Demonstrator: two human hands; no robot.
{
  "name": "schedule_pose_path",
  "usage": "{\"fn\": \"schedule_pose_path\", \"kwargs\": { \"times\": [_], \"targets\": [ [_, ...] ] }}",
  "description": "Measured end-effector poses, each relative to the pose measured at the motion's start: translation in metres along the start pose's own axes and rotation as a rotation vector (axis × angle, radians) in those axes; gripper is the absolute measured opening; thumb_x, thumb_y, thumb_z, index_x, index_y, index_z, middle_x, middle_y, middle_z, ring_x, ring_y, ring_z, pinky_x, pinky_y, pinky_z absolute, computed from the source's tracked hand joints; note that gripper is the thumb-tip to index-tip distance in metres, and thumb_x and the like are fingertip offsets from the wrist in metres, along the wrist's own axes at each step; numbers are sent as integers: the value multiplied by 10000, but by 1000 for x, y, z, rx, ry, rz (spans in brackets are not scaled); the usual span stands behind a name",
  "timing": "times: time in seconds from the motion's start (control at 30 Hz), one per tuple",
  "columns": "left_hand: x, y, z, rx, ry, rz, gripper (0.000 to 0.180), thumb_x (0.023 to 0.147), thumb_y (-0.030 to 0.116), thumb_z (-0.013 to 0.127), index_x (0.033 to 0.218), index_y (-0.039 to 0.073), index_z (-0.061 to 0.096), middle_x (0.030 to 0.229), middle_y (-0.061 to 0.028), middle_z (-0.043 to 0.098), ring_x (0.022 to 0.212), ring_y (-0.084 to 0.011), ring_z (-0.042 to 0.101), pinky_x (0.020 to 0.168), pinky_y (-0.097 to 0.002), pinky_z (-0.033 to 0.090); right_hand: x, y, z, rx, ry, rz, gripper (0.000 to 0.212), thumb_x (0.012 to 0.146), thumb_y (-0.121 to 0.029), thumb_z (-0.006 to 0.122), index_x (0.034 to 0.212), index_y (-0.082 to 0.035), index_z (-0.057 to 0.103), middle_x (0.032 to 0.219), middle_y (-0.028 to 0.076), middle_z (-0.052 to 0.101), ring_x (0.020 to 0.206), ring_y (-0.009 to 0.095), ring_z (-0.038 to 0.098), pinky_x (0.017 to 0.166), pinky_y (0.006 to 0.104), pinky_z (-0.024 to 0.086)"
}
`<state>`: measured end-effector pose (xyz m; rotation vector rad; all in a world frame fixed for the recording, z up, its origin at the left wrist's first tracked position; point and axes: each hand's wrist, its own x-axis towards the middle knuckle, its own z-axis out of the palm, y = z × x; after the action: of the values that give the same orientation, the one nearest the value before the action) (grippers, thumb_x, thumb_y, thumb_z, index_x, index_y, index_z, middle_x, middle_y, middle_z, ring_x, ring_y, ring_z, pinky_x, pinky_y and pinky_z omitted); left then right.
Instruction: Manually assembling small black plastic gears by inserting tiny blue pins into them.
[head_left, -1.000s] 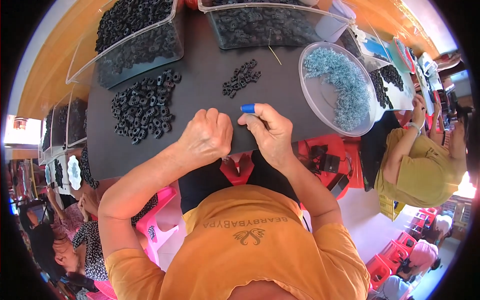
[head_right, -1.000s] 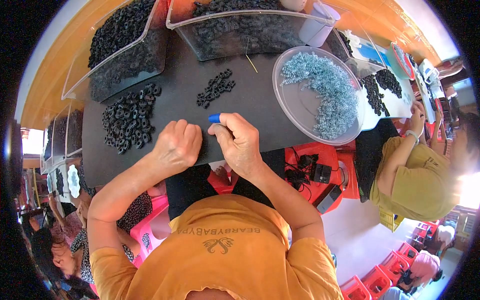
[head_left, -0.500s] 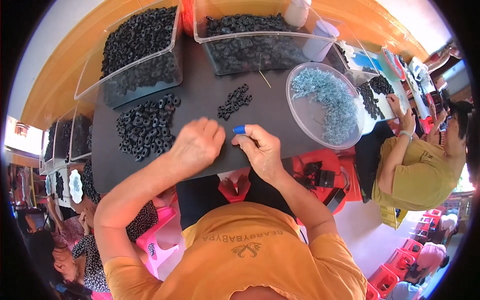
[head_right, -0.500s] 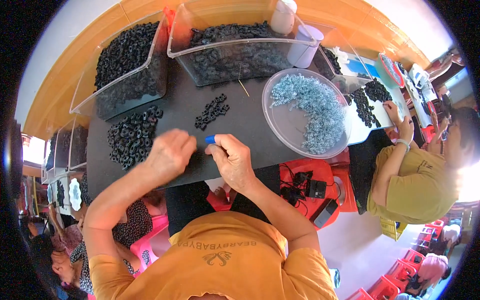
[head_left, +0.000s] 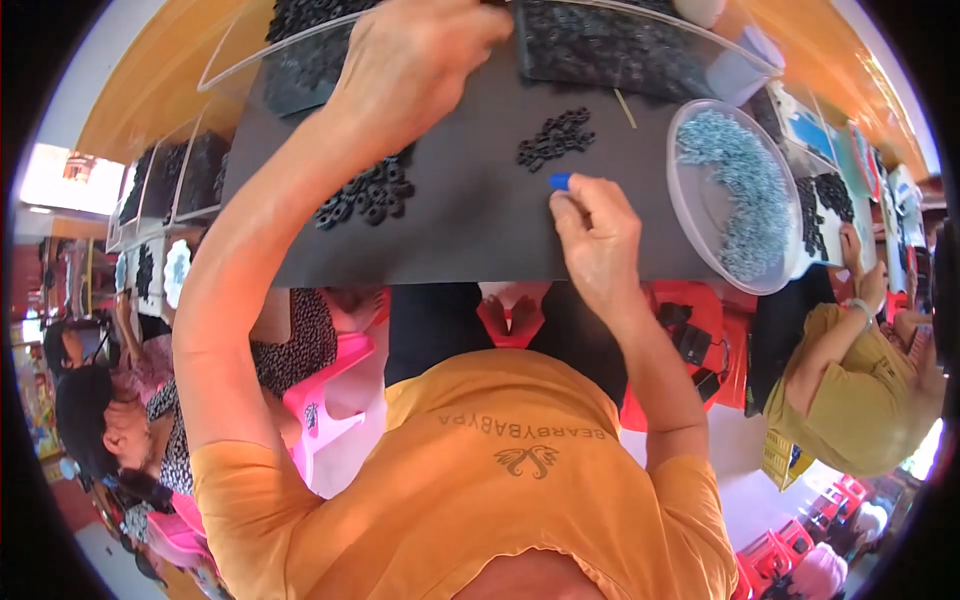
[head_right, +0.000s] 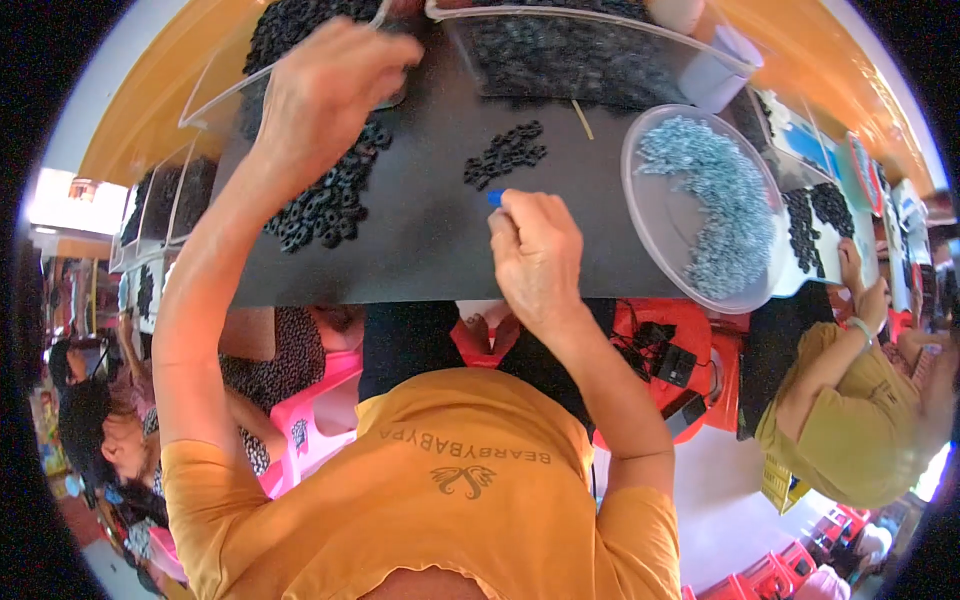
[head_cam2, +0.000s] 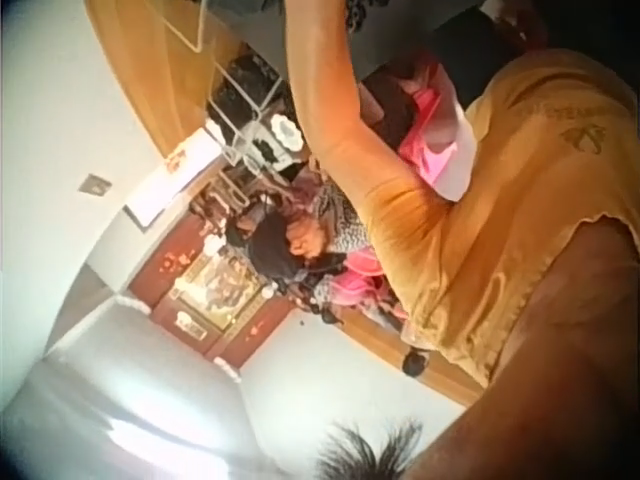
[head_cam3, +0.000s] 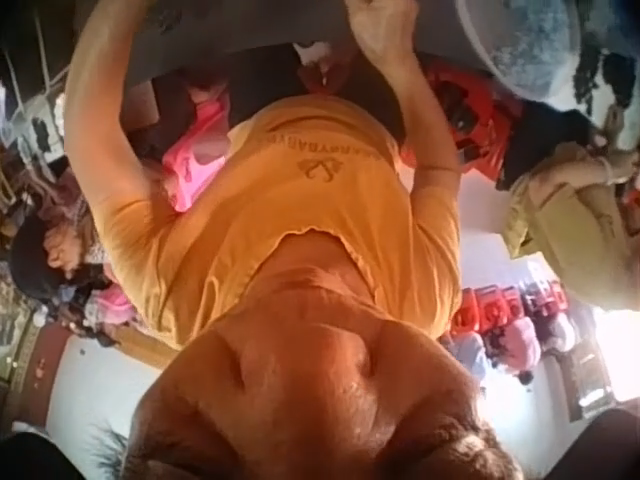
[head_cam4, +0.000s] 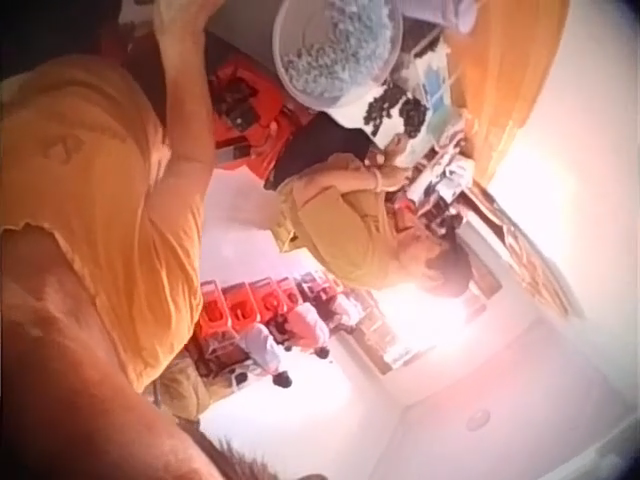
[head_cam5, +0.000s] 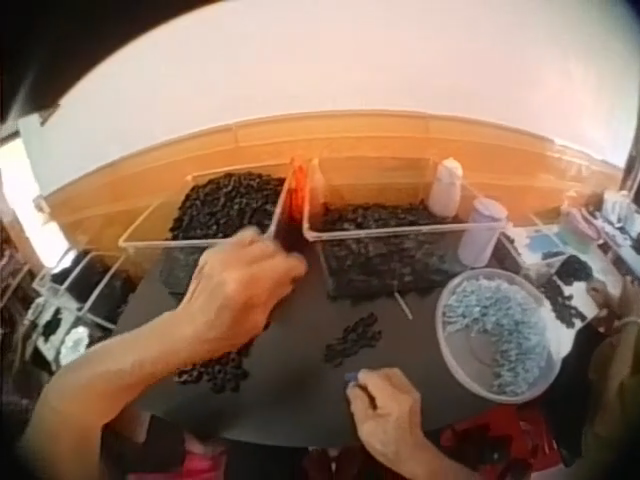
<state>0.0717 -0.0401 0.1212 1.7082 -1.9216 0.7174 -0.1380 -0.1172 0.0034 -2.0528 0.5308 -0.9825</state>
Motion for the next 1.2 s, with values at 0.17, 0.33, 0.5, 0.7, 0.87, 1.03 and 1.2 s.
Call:
{"fn": "schedule_pose_path", "kwargs": {
  "times": [0.17, 0.33, 0.5, 0.7, 0.87, 1.03, 1.2],
  "targets": [
    [-88, 10, -26, -75, -369, -108, 265, 613, -27, 664, 871, 26, 639, 803, -97, 589, 757, -289, 547, 653, -371, 471, 15, 6, -1, -142, -82, -80, 145, 739, 11, 644, 880, -16, 622, 755, 118, 596, 724, 301, 554, 655, 393, 446],
    [-125, 25, -22, -19, -428, -49, 298, 586, -13, 592, 874, 41, 646, 870, -95, 552, 839, -277, 518, 737, -352, 455, 16, 6, 3, -193, -109, -77, 136, 740, -4, 649, 872, -13, 621, 766, 122, 603, 743, 302, 561, 673, 393, 451],
    [-129, 26, -10, -8, -434, -23, 263, 610, 18, 594, 872, 21, 620, 878, -104, 533, 835, -273, 507, 739, -350, 452, 17, 8, 4, -211, -87, -116, 134, 736, -19, 643, 867, -15, 611, 802, 135, 611, 768, 322, 570, 689, 404, 457],
    [-116, 46, 10, -82, -338, -6, 272, 653, 24, 591, 924, 3, 595, 907, -117, 555, 819, -276, 523, 719, -352, 468, 24, 11, 13, -355, -86, -229, 163, 713, -103, 705, 812, -45, 588, 763, 132, 583, 751, 327, 558, 648, 419, 468],
    [-103, 63, 28, -197, -134, -177, 228, 681, -23, 631, 902, 4, 584, 859, -122, 575, 766, -294, 569, 648, -363, 485, 29, 10, 22, -540, -97, -321, 207, 693, -119, 743, 818, -39, 600, 735, 102, 576, 715, 291, 558, 605, 395, 463],
    [-96, 76, 39, -445, -3, -430, 210, 715, -53, 621, 906, 22, 578, 808, -127, 584, 747, -301, 600, 649, -368, 486, 27, 8, 9, -590, -142, -311, 193, 693, -74, 712, 843, -34, 598, 786, 121, 580, 760, 307, 557, 632, 398, 470],
    [-96, 89, 45, -938, -49, -910, 147, 868, -27, 546, 1001, 3, 602, 825, -25, 611, 723, -75, 574, 620, -220, 464, 15, -4, -20, -434, -80, -334, 178, 699, -56, 672, 841, -28, 569, 764, 121, 522, 738, 309, 515, 619, 420, 437]
  ]
}}
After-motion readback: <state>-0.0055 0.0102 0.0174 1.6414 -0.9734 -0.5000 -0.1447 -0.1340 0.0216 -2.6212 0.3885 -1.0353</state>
